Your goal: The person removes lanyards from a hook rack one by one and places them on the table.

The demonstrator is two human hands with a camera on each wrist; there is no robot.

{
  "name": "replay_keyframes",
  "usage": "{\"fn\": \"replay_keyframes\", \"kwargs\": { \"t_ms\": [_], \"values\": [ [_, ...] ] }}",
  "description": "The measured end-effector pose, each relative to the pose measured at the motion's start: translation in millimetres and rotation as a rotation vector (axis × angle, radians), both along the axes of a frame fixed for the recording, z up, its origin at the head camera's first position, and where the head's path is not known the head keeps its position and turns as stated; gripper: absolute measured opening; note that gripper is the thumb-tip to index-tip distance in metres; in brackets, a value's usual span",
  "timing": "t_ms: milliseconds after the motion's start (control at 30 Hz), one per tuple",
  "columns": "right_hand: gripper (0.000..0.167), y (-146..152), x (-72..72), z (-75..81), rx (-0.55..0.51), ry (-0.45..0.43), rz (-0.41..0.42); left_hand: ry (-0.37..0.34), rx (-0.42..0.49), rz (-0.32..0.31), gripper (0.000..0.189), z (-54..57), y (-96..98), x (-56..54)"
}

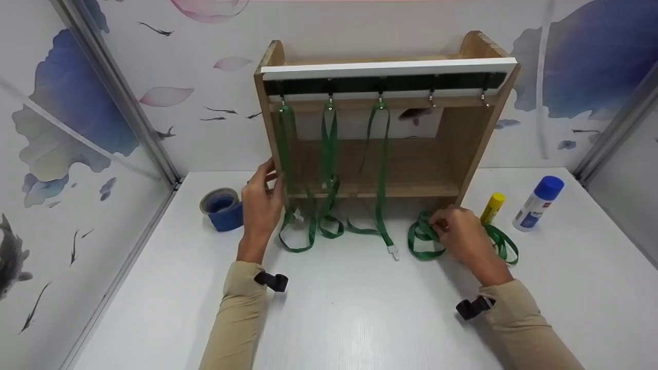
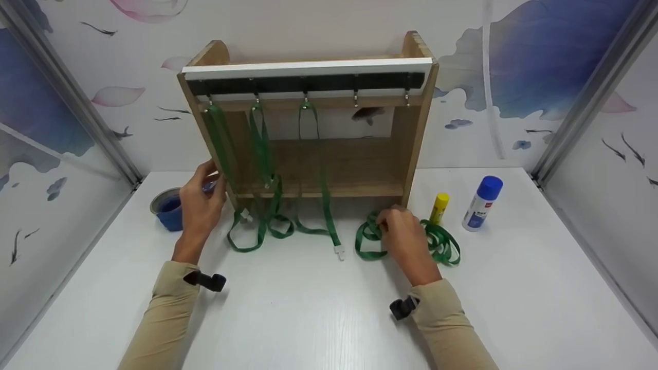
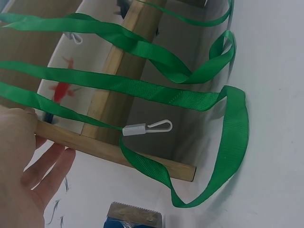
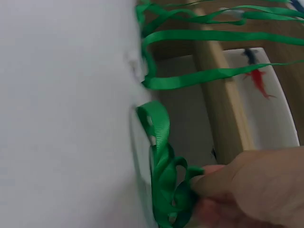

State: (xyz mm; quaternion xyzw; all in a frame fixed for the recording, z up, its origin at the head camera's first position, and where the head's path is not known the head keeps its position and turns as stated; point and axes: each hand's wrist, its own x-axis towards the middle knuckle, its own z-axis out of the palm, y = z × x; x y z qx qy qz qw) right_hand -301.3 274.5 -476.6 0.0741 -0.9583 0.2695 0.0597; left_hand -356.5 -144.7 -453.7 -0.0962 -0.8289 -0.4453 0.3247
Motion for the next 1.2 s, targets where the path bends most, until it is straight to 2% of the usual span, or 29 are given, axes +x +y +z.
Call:
{"fn": "replay_keyframes", "kwargs": {
  "t_ms": [100,200,467,567,800,1000,1133,1200],
  "values": [
    [0.025,1,-0.3,-4.4,0.066,-0.072,-0.008,0.003,-0.001,-0.004,0.043,1.4,0.8,-0.4],
    [0.027,0,-0.5,-6.8,0.072,-0.114,-0.006,0.007,0.0,-0.01,0.044,2.0,1.7,-0.9],
    [0.02,-17,-2.0,-12.7,0.054,-0.104,0.026,0.019,0.009,-0.015,0.043,-2.1,-0.6,0.2],
    [0.02,-20,-2.1,-14.4,0.031,-0.097,0.044,0.028,0.011,-0.019,0.043,-3.3,-1.1,0.7],
    [0.025,-16,-5.2,-15.8,-0.098,-0.145,0.056,0.012,0.008,-0.011,0.043,-3.6,0.5,1.3],
    [0.029,-14,-5.0,-11.0,-0.15,-0.152,0.132,0.019,0.014,-0.02,0.043,-1.8,0.9,0.6],
    [0.032,-11,-3.8,-0.9,-0.182,-0.114,0.185,0.018,0.02,-0.022,0.043,-1.1,0.5,0.0],
    [0.032,-7,-2.8,7.0,-0.195,-0.078,0.185,0.016,0.021,-0.02,0.043,-0.7,0.3,-0.1]
  ]
}}
